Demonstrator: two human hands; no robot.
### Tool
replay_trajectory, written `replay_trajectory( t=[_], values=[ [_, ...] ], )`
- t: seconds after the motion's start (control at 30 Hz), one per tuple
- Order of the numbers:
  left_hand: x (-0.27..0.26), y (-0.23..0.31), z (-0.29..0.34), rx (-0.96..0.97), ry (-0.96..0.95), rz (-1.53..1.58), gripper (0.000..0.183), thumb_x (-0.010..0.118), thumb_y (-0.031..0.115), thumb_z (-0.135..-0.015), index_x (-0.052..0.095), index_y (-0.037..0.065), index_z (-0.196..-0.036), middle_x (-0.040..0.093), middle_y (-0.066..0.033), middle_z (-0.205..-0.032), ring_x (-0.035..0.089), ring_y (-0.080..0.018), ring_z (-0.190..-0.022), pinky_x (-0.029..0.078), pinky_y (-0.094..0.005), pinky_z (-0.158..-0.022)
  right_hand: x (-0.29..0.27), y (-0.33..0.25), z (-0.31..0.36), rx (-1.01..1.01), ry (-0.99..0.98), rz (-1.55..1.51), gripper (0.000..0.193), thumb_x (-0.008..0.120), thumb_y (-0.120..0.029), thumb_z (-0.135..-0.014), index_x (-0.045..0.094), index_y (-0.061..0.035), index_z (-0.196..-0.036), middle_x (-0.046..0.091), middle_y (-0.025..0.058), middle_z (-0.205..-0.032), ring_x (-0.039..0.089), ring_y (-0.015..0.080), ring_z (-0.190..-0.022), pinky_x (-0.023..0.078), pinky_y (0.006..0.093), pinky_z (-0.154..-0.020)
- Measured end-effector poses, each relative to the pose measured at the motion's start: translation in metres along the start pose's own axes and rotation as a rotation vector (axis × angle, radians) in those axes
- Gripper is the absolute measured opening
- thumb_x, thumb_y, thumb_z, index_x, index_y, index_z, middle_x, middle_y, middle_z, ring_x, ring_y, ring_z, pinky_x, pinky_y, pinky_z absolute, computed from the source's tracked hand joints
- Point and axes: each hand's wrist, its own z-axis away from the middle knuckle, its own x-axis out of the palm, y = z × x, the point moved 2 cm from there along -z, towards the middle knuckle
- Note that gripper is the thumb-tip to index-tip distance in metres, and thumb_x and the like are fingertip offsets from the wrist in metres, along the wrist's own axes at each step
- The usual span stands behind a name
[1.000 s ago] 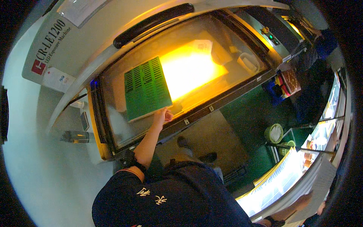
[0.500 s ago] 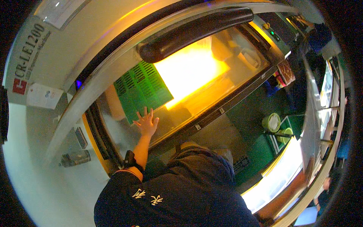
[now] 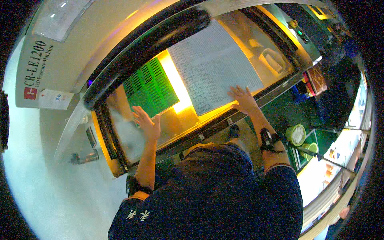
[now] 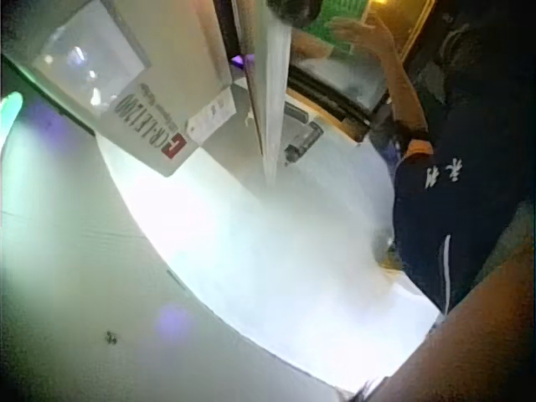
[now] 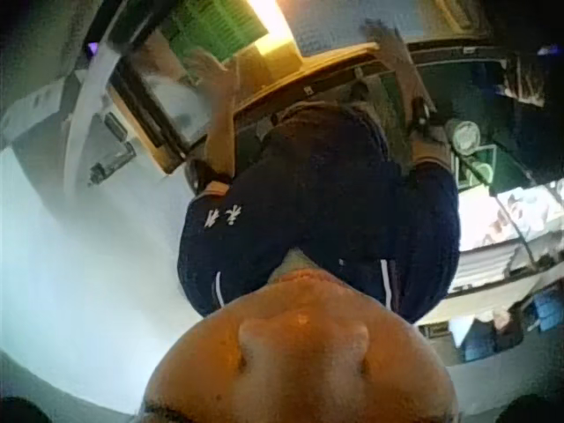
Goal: Placing PCB panels and film into a light exposure machine for processing.
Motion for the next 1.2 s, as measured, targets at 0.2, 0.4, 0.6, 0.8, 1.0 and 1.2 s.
replay_trajectory(
  t=[0.2,0.4,0.6,0.8,1.0,1.2],
  values=[
    [-0.18,0.175,-0.052,0.524,0.701,-0.035,0.101,0.068,0.043,-0.087,0.006,-0.001,-0.153,-0.001,-0.0273,-0.16,0.002,-0.0424,-0.148,0.008,-0.0555,-0.117,0.036,0.004,-0.054,0.074,-0.033,0.009,0.053,0.049,-0.038,-0.099,0.036,-0.026,-0.149,0.025,0.0008,-0.16,0.019,0.0283,-0.149,0.01,0.0628,-0.117],
    [-0.245,0.295,-0.093,0.444,0.429,-0.224,0.045,0.084,0.02,-0.069,0.066,0.006,-0.108,0.07,-0.0141,-0.099,0.067,-0.0332,-0.089,0.051,-0.0394,-0.081,0.044,0.005,-0.071,0.006,0.034,-0.005,0.052,0.049,-0.032,-0.099,0.037,-0.0272,-0.149,0.025,-0.0001,-0.16,0.02,0.0274,-0.148,0.012,0.0611,-0.117],
    [-0.197,0.295,-0.021,0.153,0.166,-0.257,0.036,0.085,0.022,-0.055,0.067,0.014,-0.085,0.064,-0.0049,-0.075,0.063,-0.0266,-0.07,0.048,-0.0384,-0.063,0.049,0.005,-0.069,-0.016,-0.023,0.002,0.049,0.045,-0.037,-0.099,0.042,-0.0207,-0.145,0.037,0.0088,-0.152,0.03,0.031,-0.142,0.016,0.0594,-0.116],
    [-0.037,0.266,0.086,-0.122,-0.78,-0.244,0.024,0.071,0.033,-0.074,0.068,0.012,-0.086,0.069,-0.0127,-0.077,0.068,-0.0339,-0.077,0.055,-0.0477,-0.072,0.057,0.026,0.072,-0.422,-0.037,-0.244,0.053,0.063,-0.027,-0.083,0.053,-0.0112,-0.133,0.049,0.0186,-0.138,0.044,0.042,-0.129,0.031,0.0541,-0.111],
    [0.12,0.199,0.151,-0.185,-1.189,-0.266,0.037,0.067,0.037,-0.08,0.072,0.006,-0.099,0.072,-0.0175,-0.098,0.07,-0.034,-0.09,0.056,-0.0458,-0.079,0.024,0.108,0.206,0.087,-0.209,-0.462,0.052,0.07,-0.012,-0.08,0.056,-0.0115,-0.13,0.052,0.0169,-0.138,0.05,0.0365,-0.126,0.041,0.0458,-0.107],
    [0.129,0.208,0.15,-0.231,-1.252,-0.227,0.049,0.067,0.047,-0.081,0.072,0.004,-0.104,0.071,-0.0182,-0.106,0.069,-0.0345,-0.098,0.055,-0.0453,-0.084,0.044,0.165,0.184,0.228,-0.27,-0.485,0.046,0.065,-0.013,-0.087,0.054,-0.0063,-0.131,0.052,0.0197,-0.137,0.049,0.0386,-0.127,0.038,0.0435,-0.109]
  ],
)
